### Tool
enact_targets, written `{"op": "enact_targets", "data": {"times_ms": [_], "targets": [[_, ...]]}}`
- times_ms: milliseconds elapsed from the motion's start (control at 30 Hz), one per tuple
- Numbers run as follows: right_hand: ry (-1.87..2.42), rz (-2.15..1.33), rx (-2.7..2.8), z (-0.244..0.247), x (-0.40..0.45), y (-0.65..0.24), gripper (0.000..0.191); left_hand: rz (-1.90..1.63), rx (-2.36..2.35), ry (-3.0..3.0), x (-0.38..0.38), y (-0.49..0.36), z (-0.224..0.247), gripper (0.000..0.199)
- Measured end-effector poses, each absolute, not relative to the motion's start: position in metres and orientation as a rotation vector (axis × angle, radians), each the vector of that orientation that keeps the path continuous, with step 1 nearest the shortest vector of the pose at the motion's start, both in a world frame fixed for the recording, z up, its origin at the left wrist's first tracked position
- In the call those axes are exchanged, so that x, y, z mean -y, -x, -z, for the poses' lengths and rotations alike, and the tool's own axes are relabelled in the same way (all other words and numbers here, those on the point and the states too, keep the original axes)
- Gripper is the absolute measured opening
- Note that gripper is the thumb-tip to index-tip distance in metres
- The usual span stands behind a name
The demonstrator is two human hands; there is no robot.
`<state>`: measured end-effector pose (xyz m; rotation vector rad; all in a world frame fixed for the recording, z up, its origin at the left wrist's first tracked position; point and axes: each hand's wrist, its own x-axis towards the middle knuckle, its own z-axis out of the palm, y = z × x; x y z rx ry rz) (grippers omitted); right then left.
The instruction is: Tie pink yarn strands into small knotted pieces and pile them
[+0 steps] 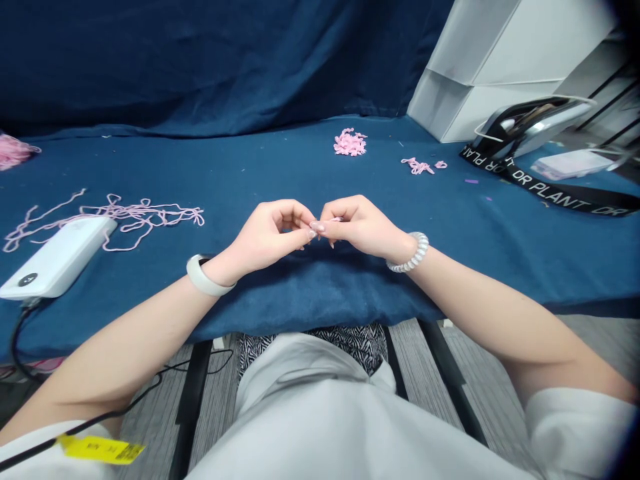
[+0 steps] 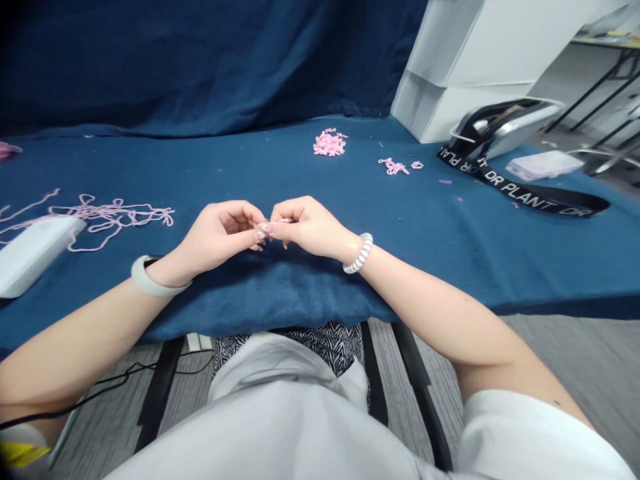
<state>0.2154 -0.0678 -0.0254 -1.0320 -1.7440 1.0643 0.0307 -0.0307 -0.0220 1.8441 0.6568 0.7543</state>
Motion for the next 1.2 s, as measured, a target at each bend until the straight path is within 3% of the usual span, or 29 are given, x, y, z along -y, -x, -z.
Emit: {"op": "enact_targets", "data": {"times_ms": [200,467,1100,1200], "targets": [[1.049,-0.996,1.792,0.0245,0.0694,-0.2152,0.046,-0.852,-0.669,-1.938,0.0317,-0.0293,0.0249,0.008],[0.996,-0.973,1.697,0.0252,0.0651,-0.2200,0.054,-0.854,-0.737,-1.820,0.0302,-0.0303,0.0210,0.015],[1.145,-1.023,1.622,0.0226,0.0677,-0.2140,0.041,-0.786,-0.718,-1.702,0.0265,-0.0287,0.0239,0.009],[1.123,-0.968,1.596,0.0221,0.0682,-0.2130,0.041,-0.764,-0.761,-1.601,0.0260,-0.0290,0.0257,0.020]]}}
